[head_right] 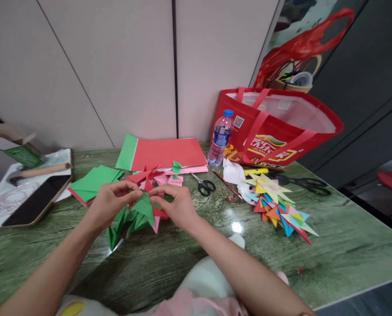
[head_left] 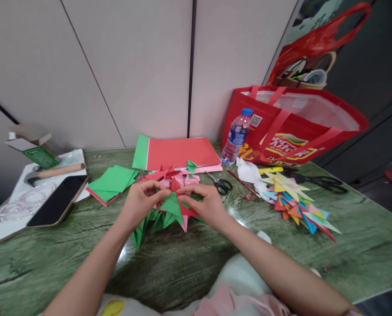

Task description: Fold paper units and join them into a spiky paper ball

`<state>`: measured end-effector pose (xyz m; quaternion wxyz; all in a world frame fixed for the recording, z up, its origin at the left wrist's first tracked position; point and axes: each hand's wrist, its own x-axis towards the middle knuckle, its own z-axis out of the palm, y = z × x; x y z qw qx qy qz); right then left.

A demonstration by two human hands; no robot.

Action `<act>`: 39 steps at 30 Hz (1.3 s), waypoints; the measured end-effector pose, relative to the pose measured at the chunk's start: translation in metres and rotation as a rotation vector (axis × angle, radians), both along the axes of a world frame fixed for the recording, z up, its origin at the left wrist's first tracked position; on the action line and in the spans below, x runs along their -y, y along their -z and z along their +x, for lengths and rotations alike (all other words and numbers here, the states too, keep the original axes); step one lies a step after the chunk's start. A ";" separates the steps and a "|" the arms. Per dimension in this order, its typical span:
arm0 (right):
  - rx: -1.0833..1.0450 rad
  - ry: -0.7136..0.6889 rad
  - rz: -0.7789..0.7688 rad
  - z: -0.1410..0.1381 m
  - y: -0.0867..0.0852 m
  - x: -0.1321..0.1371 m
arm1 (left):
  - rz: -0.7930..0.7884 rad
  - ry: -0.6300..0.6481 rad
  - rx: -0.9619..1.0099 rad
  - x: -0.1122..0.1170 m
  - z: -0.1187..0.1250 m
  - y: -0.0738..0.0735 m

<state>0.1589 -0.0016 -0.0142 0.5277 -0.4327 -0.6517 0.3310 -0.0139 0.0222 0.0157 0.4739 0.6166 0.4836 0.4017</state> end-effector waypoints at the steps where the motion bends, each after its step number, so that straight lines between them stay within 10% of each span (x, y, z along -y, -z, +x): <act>1: 0.000 0.003 0.002 0.000 0.000 0.000 | -0.017 0.005 0.023 0.000 -0.001 0.000; 39: -0.242 -0.074 -0.192 0.000 0.009 -0.006 | -0.099 -0.005 0.000 0.004 0.009 0.001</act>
